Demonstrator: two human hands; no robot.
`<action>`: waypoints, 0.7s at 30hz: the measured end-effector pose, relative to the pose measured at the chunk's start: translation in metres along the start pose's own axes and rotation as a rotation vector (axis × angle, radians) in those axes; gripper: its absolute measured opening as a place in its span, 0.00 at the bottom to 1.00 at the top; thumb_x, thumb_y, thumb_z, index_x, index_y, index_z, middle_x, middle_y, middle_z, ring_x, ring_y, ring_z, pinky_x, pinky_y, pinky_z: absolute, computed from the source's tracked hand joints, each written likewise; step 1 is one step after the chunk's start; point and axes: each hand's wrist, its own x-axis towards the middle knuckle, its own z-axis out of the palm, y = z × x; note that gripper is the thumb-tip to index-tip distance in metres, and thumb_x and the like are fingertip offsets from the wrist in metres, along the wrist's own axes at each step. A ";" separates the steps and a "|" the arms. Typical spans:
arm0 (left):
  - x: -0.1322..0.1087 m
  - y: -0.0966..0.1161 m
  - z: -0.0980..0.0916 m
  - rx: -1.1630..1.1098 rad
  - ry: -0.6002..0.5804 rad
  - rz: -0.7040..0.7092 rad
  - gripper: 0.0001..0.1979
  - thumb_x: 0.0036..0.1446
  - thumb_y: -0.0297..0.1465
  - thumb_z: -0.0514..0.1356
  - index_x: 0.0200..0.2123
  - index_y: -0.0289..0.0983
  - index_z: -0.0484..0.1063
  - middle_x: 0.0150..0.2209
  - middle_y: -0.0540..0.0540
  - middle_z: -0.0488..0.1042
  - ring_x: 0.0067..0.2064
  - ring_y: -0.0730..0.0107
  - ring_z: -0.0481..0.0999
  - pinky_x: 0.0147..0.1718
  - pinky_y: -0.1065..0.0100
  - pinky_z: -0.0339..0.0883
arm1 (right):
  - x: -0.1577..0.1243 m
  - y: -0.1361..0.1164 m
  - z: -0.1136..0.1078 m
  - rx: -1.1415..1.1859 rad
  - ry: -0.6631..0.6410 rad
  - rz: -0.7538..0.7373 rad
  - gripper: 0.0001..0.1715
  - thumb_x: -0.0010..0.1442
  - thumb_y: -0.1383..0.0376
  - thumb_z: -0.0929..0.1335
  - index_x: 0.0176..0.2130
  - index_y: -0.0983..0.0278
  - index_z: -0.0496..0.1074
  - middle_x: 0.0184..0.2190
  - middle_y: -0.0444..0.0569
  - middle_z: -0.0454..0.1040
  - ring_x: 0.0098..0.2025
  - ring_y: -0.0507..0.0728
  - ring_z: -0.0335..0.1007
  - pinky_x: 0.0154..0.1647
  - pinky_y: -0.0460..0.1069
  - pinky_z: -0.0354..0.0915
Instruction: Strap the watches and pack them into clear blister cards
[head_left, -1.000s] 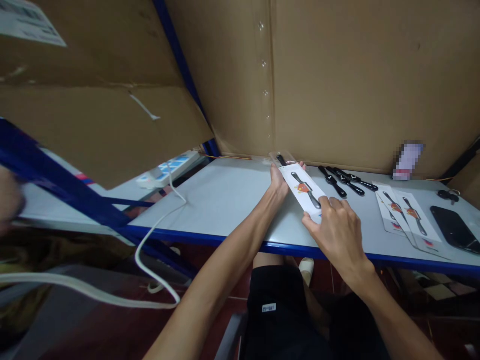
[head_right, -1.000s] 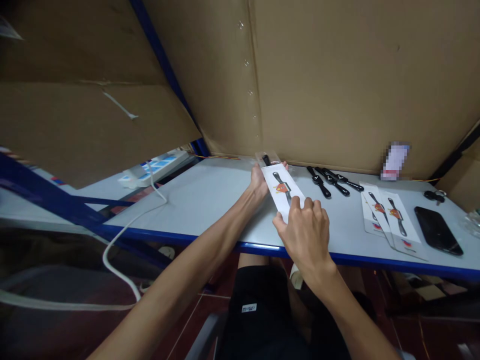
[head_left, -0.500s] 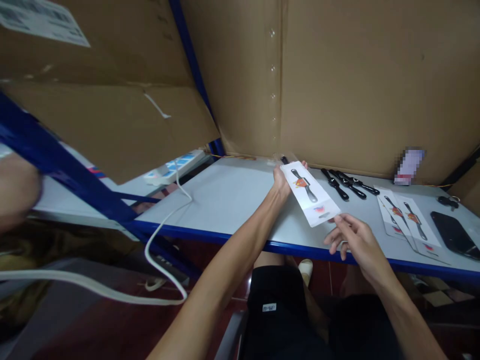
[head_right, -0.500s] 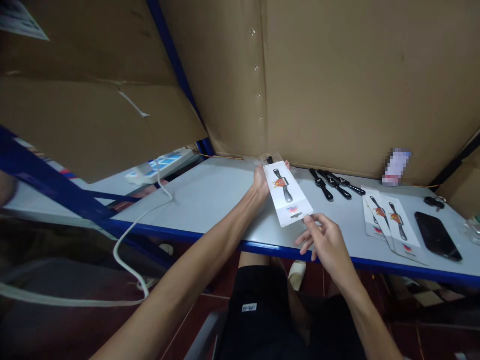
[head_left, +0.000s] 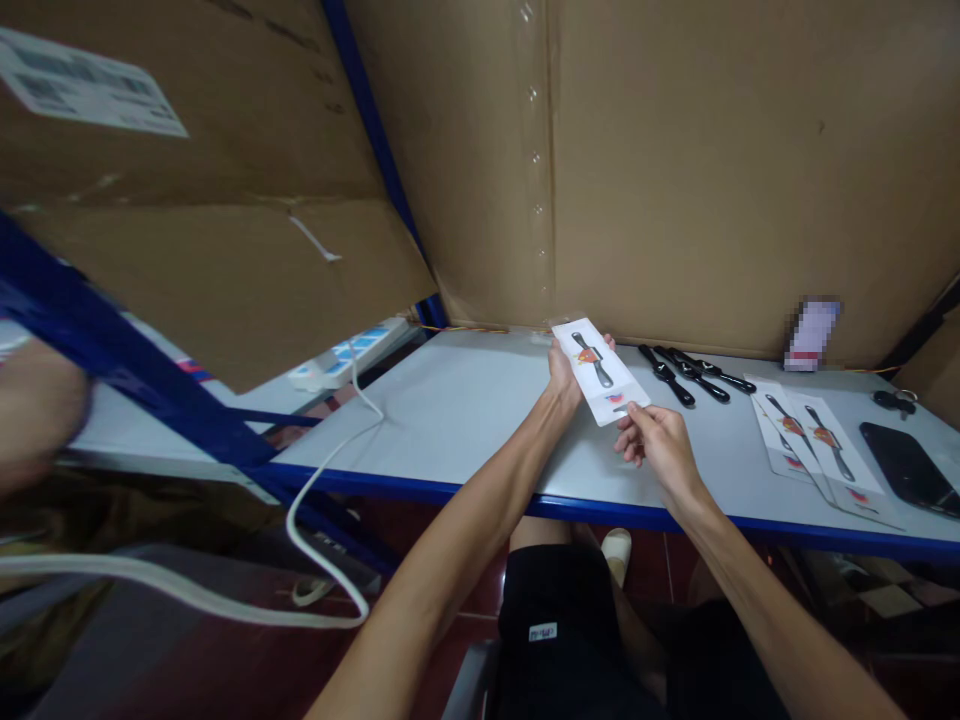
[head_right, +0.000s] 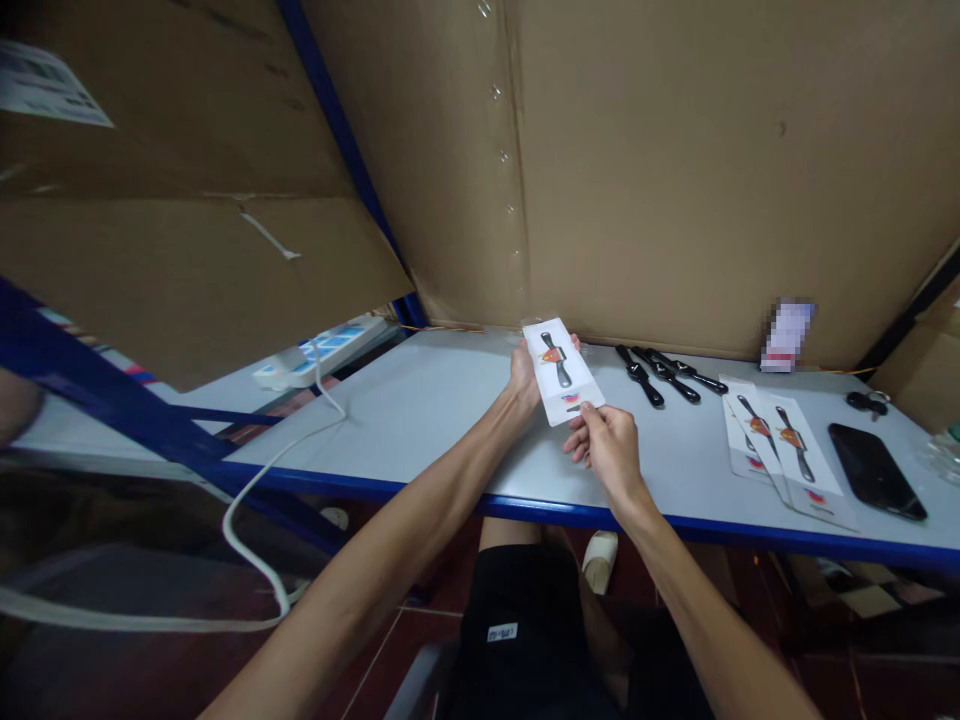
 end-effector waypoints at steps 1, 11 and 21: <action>-0.001 -0.002 0.001 0.014 -0.010 0.000 0.34 0.71 0.49 0.38 0.48 0.31 0.76 0.30 0.36 0.80 0.36 0.54 0.81 0.41 0.58 0.74 | 0.006 0.001 0.003 0.004 0.025 -0.001 0.25 0.54 0.46 0.73 0.23 0.64 0.70 0.14 0.48 0.72 0.14 0.49 0.61 0.14 0.43 0.52; -0.007 -0.002 0.008 0.008 -0.016 0.005 0.34 0.70 0.49 0.40 0.50 0.30 0.76 0.35 0.33 0.82 0.43 0.48 0.82 0.44 0.53 0.75 | 0.018 0.009 0.004 -0.001 -0.006 -0.009 0.29 0.53 0.42 0.74 0.25 0.64 0.69 0.15 0.46 0.71 0.14 0.49 0.60 0.13 0.43 0.53; -0.004 -0.004 0.005 0.070 -0.039 -0.051 0.31 0.69 0.45 0.44 0.51 0.27 0.76 0.37 0.32 0.82 0.39 0.51 0.82 0.41 0.56 0.76 | 0.013 0.008 0.003 0.052 -0.071 -0.095 0.29 0.48 0.43 0.76 0.26 0.66 0.72 0.22 0.50 0.77 0.16 0.50 0.64 0.15 0.44 0.57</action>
